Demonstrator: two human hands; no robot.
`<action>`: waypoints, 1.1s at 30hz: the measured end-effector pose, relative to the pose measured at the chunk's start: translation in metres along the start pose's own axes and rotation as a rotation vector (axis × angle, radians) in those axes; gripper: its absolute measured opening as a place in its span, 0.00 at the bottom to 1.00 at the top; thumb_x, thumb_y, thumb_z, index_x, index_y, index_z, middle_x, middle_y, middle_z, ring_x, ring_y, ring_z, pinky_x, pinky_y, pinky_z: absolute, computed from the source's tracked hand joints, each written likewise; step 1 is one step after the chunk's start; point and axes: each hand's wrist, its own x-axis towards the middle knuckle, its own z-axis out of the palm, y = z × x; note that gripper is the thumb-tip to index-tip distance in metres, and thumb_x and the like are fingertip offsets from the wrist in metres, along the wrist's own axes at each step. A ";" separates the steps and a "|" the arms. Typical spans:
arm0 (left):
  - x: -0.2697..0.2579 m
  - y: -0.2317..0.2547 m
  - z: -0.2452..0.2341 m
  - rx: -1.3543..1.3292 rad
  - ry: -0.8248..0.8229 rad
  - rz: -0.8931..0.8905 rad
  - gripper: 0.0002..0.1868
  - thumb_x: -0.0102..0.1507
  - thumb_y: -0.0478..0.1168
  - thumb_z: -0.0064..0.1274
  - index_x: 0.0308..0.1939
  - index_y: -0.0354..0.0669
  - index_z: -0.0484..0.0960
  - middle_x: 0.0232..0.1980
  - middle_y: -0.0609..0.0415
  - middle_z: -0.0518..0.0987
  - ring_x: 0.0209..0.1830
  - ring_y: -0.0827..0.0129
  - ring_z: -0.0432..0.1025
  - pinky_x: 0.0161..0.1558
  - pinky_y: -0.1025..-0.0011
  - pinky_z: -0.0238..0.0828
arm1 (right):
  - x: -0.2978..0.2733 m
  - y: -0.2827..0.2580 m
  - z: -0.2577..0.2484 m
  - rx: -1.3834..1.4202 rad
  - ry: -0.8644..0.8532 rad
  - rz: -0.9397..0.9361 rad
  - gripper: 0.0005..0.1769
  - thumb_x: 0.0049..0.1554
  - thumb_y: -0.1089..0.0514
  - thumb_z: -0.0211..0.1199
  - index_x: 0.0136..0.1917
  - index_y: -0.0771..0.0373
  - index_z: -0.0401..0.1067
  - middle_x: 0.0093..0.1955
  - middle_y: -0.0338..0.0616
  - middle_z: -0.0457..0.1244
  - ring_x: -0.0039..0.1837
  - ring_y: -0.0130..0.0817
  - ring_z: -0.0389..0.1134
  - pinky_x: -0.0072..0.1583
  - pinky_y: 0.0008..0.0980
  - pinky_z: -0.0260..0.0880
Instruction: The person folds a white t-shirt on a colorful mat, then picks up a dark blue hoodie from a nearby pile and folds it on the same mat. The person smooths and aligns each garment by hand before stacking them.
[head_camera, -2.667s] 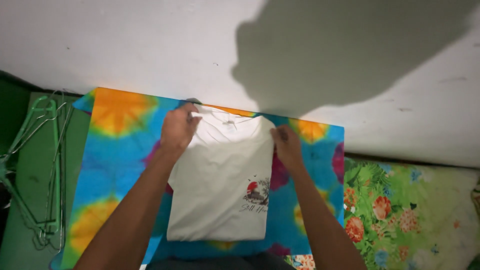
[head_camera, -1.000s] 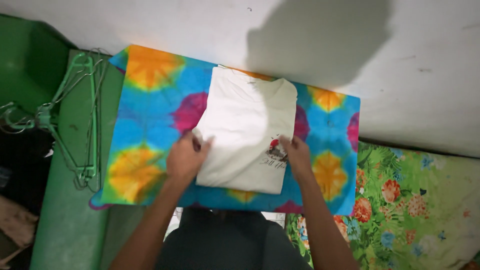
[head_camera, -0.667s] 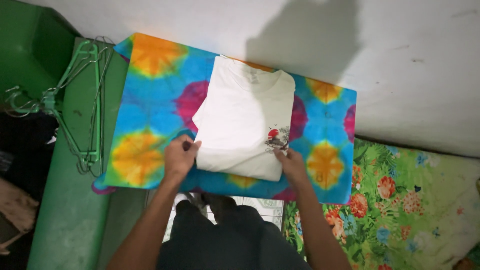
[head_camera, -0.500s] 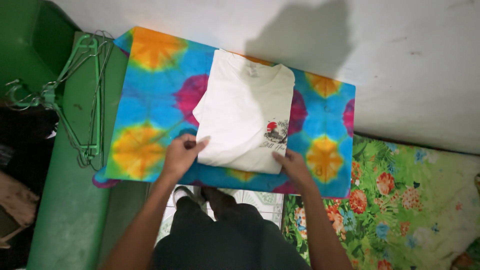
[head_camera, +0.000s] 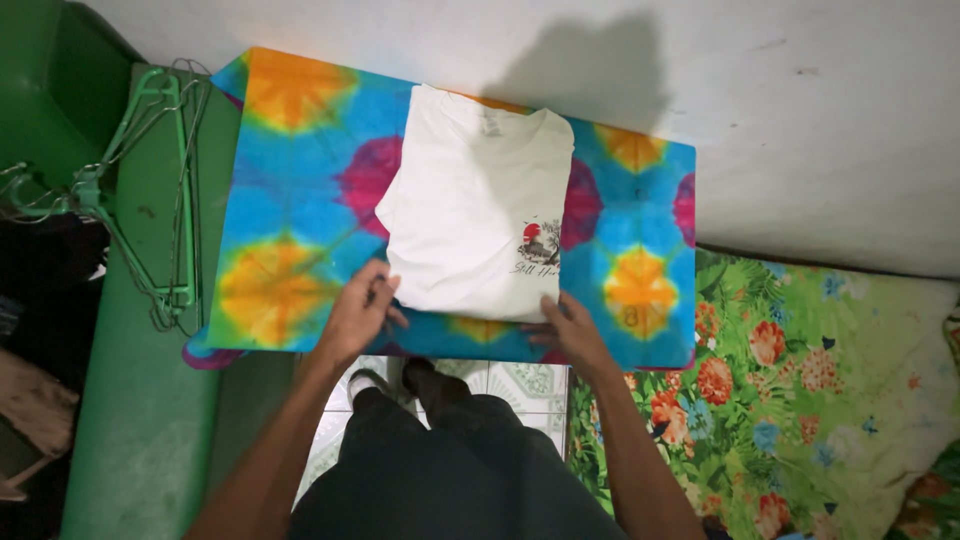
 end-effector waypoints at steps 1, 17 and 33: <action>0.002 0.004 -0.001 -0.001 0.032 0.016 0.10 0.71 0.42 0.48 0.47 0.38 0.74 0.30 0.54 0.72 0.23 0.70 0.76 0.23 0.73 0.67 | 0.002 -0.003 0.000 0.014 0.007 -0.051 0.24 0.63 0.48 0.56 0.67 0.62 0.68 0.57 0.47 0.69 0.51 0.38 0.73 0.48 0.34 0.77; -0.004 -0.031 -0.005 0.045 0.122 0.047 0.08 0.72 0.37 0.44 0.43 0.33 0.69 0.31 0.46 0.81 0.30 0.67 0.80 0.35 0.69 0.80 | -0.004 0.020 -0.032 -0.126 -0.060 -0.098 0.18 0.62 0.53 0.63 0.58 0.69 0.76 0.54 0.46 0.71 0.56 0.31 0.72 0.60 0.30 0.74; 0.011 -0.010 0.001 0.393 0.195 -0.201 0.23 0.58 0.43 0.61 0.52 0.33 0.77 0.42 0.37 0.87 0.39 0.51 0.84 0.43 0.58 0.78 | 0.016 0.008 -0.024 -0.227 0.048 -0.029 0.15 0.58 0.49 0.65 0.47 0.64 0.76 0.37 0.43 0.70 0.36 0.26 0.71 0.38 0.26 0.71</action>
